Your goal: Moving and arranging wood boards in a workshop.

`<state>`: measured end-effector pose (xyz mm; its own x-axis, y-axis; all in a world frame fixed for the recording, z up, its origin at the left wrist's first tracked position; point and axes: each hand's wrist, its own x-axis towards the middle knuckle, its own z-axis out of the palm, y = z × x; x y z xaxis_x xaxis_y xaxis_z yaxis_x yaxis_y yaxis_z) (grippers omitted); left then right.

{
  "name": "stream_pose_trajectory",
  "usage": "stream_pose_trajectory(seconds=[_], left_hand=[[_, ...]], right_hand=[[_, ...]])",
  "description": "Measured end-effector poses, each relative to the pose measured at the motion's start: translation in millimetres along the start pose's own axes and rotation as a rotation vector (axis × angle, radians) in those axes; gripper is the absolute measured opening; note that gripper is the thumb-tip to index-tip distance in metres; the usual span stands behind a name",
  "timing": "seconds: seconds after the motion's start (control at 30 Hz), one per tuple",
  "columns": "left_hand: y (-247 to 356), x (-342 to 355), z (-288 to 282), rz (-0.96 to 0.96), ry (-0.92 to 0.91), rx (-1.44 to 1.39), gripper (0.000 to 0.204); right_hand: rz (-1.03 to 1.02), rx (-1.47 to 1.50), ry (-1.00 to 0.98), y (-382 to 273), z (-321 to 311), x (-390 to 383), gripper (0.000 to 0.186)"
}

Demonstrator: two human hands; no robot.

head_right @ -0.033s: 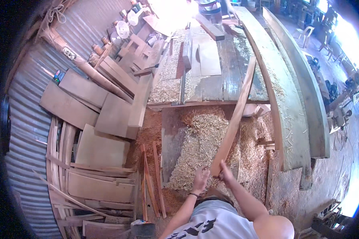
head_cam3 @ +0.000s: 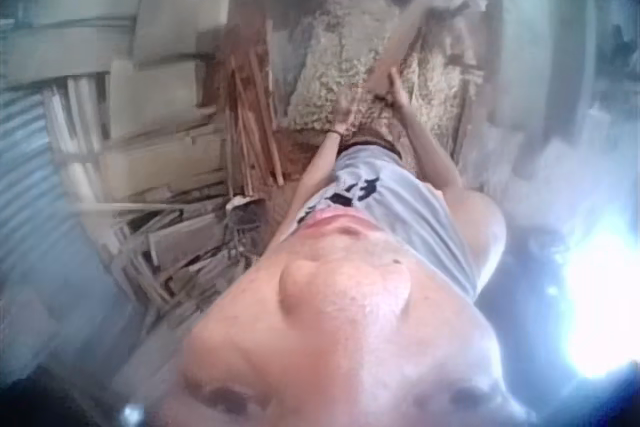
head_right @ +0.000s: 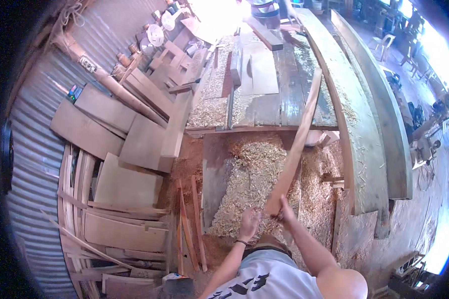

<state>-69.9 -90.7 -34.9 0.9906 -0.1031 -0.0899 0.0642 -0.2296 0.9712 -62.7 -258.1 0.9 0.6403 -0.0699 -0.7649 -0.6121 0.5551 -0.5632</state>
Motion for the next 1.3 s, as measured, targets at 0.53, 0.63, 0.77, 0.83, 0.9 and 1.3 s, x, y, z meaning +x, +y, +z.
stream_pose_trajectory(seconds=[0.53,0.63,0.77,0.83,0.9,1.3], left_hand=[[-202,-307,-144,-1.377,0.461,-0.302,0.02],[-225,-343,-123,-1.366,0.441,-0.239,0.021],[-254,-365,-101,-1.192,0.343,-0.026,0.021],[-260,-360,-98,-1.094,0.288,0.064,0.022],[-268,-354,-102,-0.991,0.254,0.135,0.022],[-226,-212,-156,-0.869,0.167,-0.284,0.028]], right_hand=[[-1.026,-0.906,0.002,-63,-47,152,0.076],[-0.656,-1.631,-0.138,50,-65,123,0.082],[-0.232,-1.613,-0.195,173,-94,89,0.084],[-0.075,-1.621,-0.321,174,-101,98,0.071],[0.089,-1.615,-0.439,173,-113,93,0.06],[-0.246,-0.893,0.055,108,-67,53,0.039]])
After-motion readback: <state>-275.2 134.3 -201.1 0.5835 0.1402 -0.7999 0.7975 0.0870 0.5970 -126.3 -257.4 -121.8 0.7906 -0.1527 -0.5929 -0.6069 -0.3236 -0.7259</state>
